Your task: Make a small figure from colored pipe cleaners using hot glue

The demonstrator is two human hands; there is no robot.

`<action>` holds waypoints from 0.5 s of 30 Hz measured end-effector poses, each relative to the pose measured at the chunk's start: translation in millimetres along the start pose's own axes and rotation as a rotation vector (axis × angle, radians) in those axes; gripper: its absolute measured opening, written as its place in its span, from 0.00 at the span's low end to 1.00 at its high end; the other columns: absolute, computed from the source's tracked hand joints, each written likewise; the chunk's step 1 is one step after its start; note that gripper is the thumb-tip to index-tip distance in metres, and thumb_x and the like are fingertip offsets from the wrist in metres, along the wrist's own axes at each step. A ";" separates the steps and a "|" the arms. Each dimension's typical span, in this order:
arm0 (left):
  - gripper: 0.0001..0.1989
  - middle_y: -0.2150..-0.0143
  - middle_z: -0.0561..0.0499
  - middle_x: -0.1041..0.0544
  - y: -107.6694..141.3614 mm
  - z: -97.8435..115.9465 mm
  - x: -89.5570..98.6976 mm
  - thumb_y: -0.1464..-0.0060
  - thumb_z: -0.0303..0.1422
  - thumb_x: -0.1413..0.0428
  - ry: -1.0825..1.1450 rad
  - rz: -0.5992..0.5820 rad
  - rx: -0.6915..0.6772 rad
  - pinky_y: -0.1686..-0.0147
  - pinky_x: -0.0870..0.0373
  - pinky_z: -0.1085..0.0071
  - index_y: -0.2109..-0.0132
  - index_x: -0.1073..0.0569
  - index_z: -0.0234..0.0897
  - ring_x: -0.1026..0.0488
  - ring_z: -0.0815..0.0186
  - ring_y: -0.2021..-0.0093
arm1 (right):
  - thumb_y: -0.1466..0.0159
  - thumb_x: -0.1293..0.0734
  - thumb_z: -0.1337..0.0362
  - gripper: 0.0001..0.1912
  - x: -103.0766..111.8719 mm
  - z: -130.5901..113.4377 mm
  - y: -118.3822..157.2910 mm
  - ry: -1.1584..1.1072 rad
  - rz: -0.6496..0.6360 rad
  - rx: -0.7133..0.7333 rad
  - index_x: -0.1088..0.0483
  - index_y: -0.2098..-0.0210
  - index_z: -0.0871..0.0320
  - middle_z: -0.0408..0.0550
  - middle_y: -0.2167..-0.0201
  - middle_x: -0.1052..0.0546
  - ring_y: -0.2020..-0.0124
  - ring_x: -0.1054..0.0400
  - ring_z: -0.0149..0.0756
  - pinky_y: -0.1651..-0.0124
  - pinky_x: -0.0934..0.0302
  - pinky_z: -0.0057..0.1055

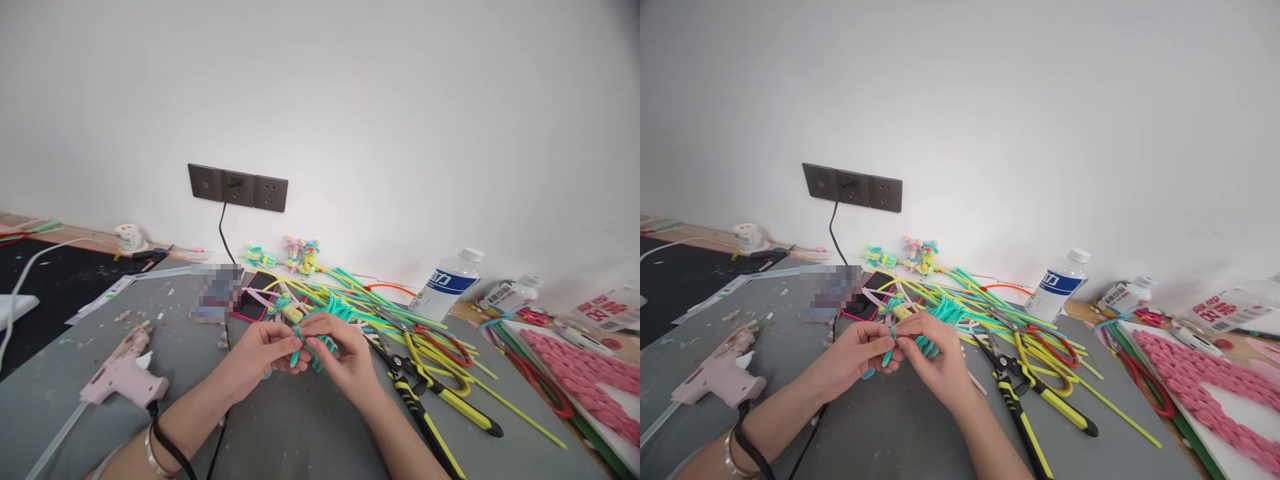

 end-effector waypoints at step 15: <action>0.13 0.72 0.46 0.18 1.3 3.6 1.3 0.54 0.40 0.33 -0.195 -0.014 -0.067 0.72 0.31 0.73 0.72 0.21 0.33 0.24 0.67 0.74 | 0.37 0.29 0.59 0.10 -12.4 17.9 2.5 -0.606 -0.162 -0.469 0.28 0.61 0.58 0.44 0.67 0.27 0.74 0.26 0.31 0.69 0.27 0.30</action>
Point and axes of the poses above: each hand's wrist, its own y-axis away from the middle knuckle, its own x-axis out of the back of the hand, z = x × y, the point moved 5 cm from there along -y, towards the middle knuckle
